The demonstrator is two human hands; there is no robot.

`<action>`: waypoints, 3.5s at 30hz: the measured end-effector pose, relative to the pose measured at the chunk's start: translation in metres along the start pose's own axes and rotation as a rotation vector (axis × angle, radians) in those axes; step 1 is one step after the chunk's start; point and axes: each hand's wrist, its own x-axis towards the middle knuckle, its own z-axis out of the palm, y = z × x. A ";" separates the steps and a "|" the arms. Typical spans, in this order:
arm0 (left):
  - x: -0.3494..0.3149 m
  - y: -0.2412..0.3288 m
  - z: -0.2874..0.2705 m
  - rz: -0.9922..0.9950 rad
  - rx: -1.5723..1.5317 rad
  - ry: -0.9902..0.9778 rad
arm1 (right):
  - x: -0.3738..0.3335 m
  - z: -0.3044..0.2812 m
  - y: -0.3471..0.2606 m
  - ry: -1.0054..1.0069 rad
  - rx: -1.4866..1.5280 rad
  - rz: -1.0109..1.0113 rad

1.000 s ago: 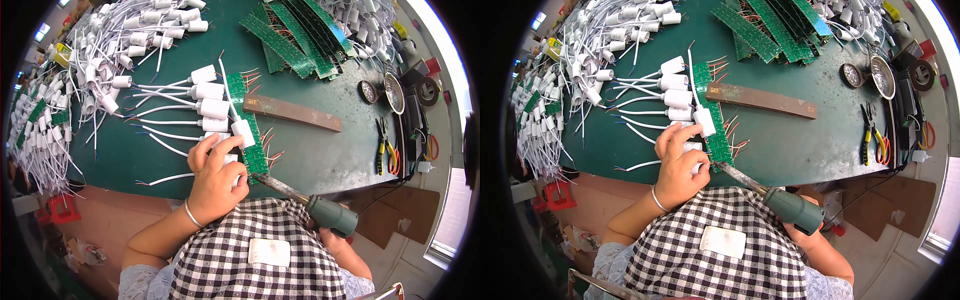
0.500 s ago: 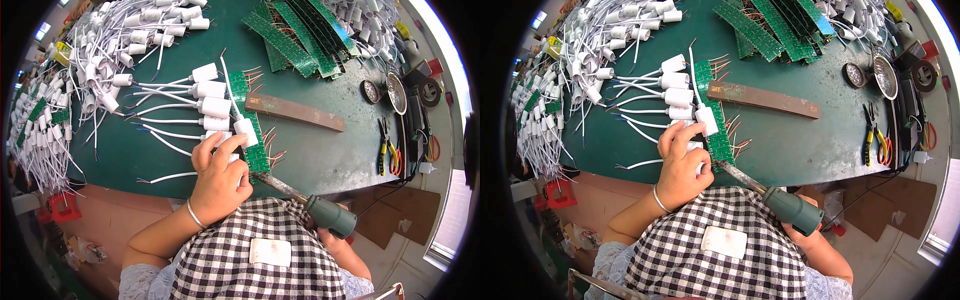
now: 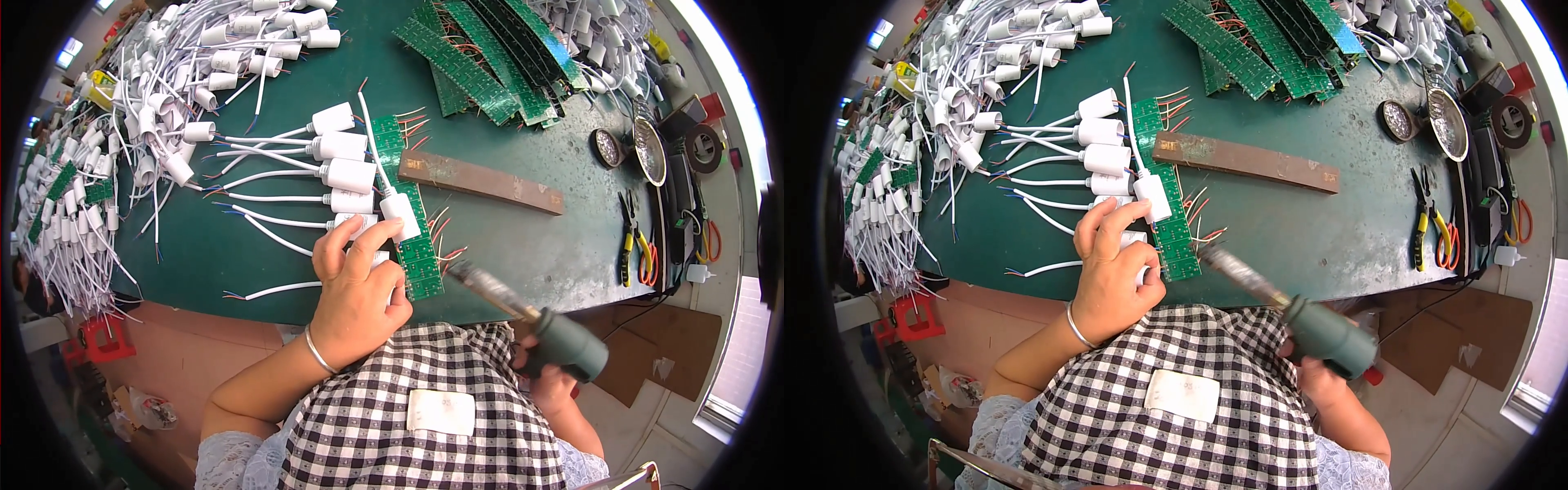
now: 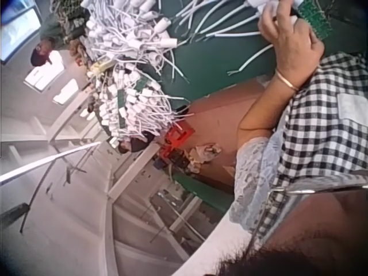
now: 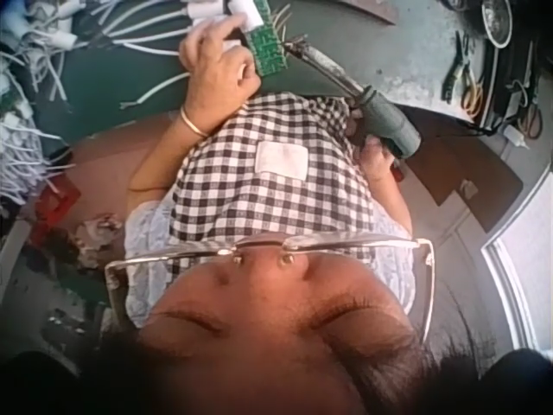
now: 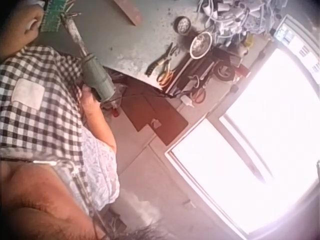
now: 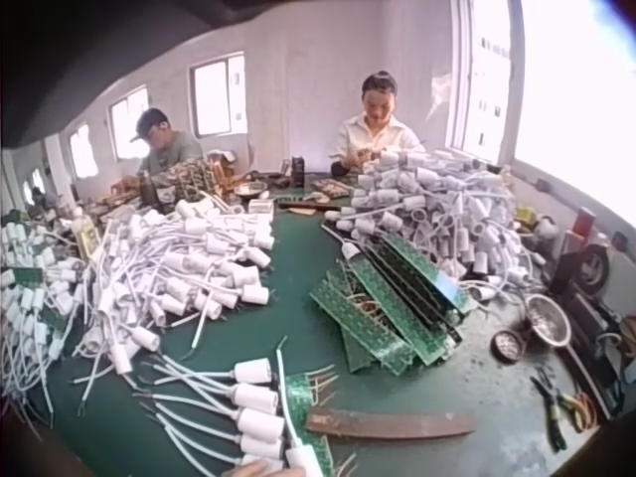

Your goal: The person solders wires and bulb housings onto circuit boards using a soldering iron and solder from a spool, cutting the wires with wire cutters.

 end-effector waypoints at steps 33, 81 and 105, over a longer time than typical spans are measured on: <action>0.112 -0.055 -0.042 0.076 0.144 0.126 | 0.150 0.061 -0.017 0.139 0.795 -0.317; -0.116 -0.190 -0.437 -0.732 -0.447 0.441 | 0.152 0.060 -0.013 0.191 0.573 -0.409; -0.113 -0.313 -0.246 -1.005 0.494 0.400 | 0.094 0.017 -0.015 0.509 0.627 -0.476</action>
